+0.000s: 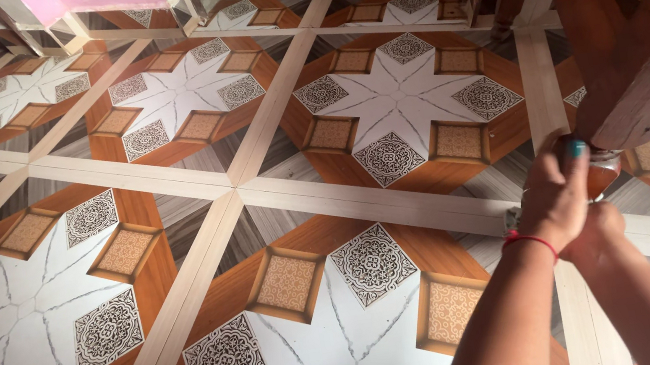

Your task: The person wipes the wooden bed frame with a cloth. They clean the headboard and the vertical posts, moving the cloth along the surfaces to remove dust.

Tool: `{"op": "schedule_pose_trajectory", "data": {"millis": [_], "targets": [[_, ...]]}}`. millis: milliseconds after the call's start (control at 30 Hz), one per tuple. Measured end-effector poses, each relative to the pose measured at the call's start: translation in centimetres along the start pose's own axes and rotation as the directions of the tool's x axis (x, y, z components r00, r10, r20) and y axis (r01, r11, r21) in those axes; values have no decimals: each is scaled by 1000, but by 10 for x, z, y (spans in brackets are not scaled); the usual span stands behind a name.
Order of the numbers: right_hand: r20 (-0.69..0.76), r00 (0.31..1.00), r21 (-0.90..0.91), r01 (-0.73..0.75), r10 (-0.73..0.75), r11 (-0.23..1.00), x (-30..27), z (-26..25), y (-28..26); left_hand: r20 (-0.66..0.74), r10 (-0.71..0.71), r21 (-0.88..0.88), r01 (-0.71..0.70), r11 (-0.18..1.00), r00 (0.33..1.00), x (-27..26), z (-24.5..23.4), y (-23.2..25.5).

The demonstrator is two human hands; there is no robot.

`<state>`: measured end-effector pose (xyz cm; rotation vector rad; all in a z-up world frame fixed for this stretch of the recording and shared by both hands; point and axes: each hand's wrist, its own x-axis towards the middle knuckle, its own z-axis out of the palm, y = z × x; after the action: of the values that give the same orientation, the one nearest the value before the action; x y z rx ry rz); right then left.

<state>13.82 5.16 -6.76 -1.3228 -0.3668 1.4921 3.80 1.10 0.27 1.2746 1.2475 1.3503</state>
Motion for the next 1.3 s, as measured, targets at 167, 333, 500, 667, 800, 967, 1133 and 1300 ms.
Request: {"op": "schedule_pose_trajectory", "data": {"millis": [167,333,500,667,800,967,1133,1300], "targets": [[-41,999,162,3,4,987,-11,4,-16,-41,-408,243,405,881,912,-11,-30,-8],[-191,981,294,95,-39,951,-44,15,1,243,-698,114,694,711,674,-11,-55,-19],[-446,895,233,89,25,969,-104,41,3,467,-520,-134,639,757,715,-11,-44,-57],[-347,935,188,-3,69,982,-89,27,-2,-116,-295,-94,286,954,948,-17,-25,-56],[-347,936,112,106,-61,988,-58,1,5,-279,-207,97,242,965,938,-12,-30,-20],[-436,815,-249,298,-382,921,-40,-8,-11,-465,-10,35,30,999,886,-35,-26,10],[30,852,-11,524,-523,852,-24,-11,-37,-572,166,-39,-229,973,803,-15,-15,37],[241,678,-93,728,-694,679,16,-28,-45,-550,295,122,-274,954,782,-8,2,52]]}}
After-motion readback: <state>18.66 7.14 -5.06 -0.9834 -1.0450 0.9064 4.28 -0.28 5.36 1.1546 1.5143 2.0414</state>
